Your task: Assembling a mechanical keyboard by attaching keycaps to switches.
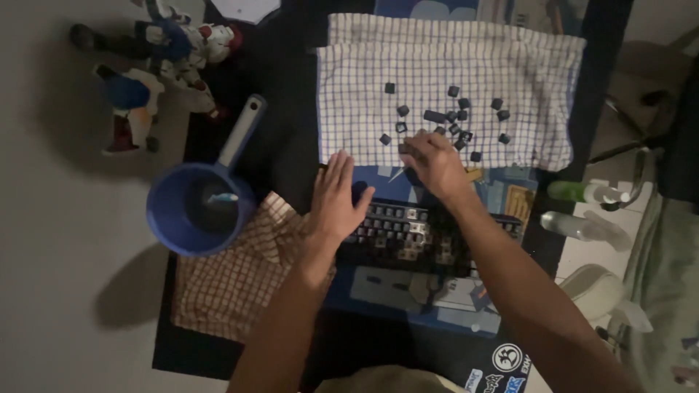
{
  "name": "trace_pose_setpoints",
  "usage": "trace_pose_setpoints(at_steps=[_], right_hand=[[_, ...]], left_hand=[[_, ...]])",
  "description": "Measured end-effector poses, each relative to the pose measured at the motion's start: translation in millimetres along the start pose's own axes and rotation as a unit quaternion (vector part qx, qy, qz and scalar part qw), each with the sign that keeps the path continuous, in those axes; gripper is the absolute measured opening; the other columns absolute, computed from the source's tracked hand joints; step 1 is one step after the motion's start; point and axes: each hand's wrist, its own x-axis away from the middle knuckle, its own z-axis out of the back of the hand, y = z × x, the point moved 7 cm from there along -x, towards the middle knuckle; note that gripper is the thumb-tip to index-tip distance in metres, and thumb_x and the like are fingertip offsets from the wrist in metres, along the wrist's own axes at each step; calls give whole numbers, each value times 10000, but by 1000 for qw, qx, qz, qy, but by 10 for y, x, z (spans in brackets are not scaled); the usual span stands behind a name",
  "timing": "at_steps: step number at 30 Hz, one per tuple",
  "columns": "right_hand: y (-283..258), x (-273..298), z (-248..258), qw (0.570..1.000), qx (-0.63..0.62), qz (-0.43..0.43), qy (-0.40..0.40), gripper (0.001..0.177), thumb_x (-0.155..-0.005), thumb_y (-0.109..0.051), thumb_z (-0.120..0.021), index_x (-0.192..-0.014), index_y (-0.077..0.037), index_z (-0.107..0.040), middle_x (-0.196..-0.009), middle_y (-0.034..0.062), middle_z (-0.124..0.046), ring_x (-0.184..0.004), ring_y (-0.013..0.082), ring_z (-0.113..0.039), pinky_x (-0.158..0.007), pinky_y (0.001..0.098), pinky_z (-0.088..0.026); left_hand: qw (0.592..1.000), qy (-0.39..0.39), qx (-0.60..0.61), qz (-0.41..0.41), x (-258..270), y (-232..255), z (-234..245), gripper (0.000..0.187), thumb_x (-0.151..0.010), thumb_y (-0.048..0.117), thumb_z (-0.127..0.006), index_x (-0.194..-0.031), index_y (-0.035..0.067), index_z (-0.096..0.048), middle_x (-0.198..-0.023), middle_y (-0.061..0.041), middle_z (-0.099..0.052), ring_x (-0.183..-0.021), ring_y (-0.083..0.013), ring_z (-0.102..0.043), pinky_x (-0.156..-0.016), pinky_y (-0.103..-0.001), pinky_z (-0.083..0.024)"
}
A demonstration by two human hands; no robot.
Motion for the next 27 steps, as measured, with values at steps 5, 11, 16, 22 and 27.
trace_pose_setpoints(at_steps=[5, 11, 16, 22, 27], right_hand=[[-103, -33, 71, 999, -39, 11, 5, 285, -864, -109, -846, -1130, -54, -762, -1089, 133, -725, -1019, 325, -694, -895, 419, -575], [-440, -39, 357, 998, -49, 47, 6, 307, -875, -92, -844, -1163, -29, -756, -1147, 142, -731, -1034, 327, -685, -878, 414, -560], [-619, -22, 522, 996, -51, 68, 10, 323, -861, -140, -879, -1142, -35, -759, -1107, 127, -740, -990, 291, -691, -873, 405, -564], [-739, 15, 697, 995, -71, 71, 24, 283, -880, -184, -871, -1104, -51, -760, -1107, 105, -747, -1017, 283, -704, -892, 384, -577], [-340, 45, 460, 999, -29, 16, -11, 291, -882, -185, -863, -1120, -45, -770, -1126, 147, -744, -995, 305, -705, -848, 392, -579]], left_hand=[[1000, 29, 3, -6, -37, 39, 54, 711, -943, 403, -714, -1454, -46, -506, -1574, -237, -444, -1499, -373, -362, -1218, -537, -286], [998, 64, 14, -22, -10, 4, 74, 623, -946, 370, -727, -1392, -43, -588, -1544, -228, -510, -1476, -369, -430, -1216, -531, -334], [997, 70, 5, -30, -20, 9, 51, 610, -964, 371, -716, -1401, -36, -592, -1548, -238, -499, -1484, -374, -421, -1219, -534, -337], [999, 19, 32, 35, -116, 144, 236, 614, -927, 396, -730, -1390, 13, -608, -1487, -187, -540, -1436, -359, -419, -1154, -626, -250], [995, 79, 47, -43, -148, 54, 141, 536, -998, 349, -713, -1407, 15, -621, -1542, -199, -525, -1502, -365, -410, -1230, -531, -337]])
